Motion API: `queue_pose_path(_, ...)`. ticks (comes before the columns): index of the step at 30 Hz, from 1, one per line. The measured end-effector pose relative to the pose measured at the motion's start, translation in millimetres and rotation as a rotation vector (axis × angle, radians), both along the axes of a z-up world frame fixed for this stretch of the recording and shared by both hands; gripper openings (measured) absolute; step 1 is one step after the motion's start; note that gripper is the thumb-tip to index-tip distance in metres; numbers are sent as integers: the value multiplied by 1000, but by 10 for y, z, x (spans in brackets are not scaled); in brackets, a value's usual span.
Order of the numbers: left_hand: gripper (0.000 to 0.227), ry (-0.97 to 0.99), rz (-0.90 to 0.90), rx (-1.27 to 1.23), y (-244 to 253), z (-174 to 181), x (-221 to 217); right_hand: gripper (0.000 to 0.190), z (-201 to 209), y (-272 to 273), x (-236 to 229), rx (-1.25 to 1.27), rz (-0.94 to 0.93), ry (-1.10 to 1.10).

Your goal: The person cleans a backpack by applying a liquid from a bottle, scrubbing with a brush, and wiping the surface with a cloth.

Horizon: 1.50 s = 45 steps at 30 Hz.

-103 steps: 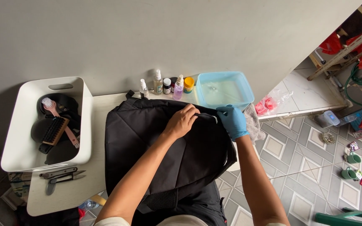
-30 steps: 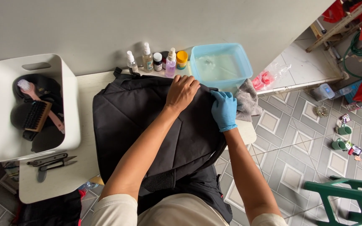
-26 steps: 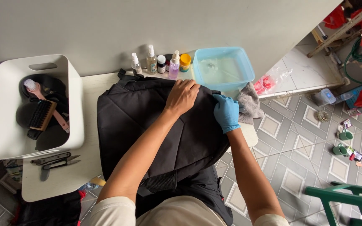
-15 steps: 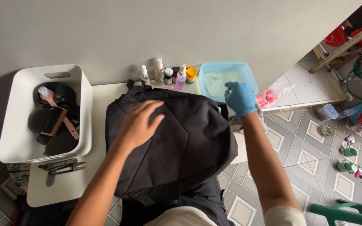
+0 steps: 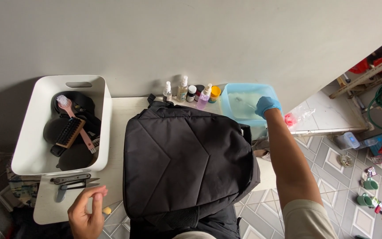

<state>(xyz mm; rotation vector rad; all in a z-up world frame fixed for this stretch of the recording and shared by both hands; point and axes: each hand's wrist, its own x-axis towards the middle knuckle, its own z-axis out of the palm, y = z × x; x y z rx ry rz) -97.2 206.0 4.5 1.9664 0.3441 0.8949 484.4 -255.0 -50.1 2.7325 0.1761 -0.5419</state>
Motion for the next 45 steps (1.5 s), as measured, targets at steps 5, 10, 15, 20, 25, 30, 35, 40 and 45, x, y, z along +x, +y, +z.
queue_pose_path(5,20,-23,-10,20,42,-96,21,27,471,266,-445,168,46,-79)
queue_pose_path(10,19,-57,-91,28,-4,29,245,26,658,284,-609,482,29,-154)
queue_pose_path(15,21,-137,-165,21,-101,-20,602,31,639,243,-785,619,35,-190)
queue_pose_path(20,29,-175,-125,-156,-100,-362,748,36,658,137,-900,698,84,-289)
queue_pose_path(25,26,-199,-136,-193,-36,-475,753,21,663,106,-1045,1019,89,-353)
queue_pose_path(30,25,-281,-195,-177,13,-456,808,25,640,128,-1026,1090,6,-350)
queue_pose_path(35,36,-236,-128,-236,48,-541,810,39,714,163,-1086,1115,-32,-295)
queue_pose_path(40,39,-159,-152,-244,52,-629,821,32,777,185,-1117,1116,-68,-282)
queue_pose_path(45,43,-151,-146,-233,54,-645,829,35,781,202,-1102,1097,-100,-248)
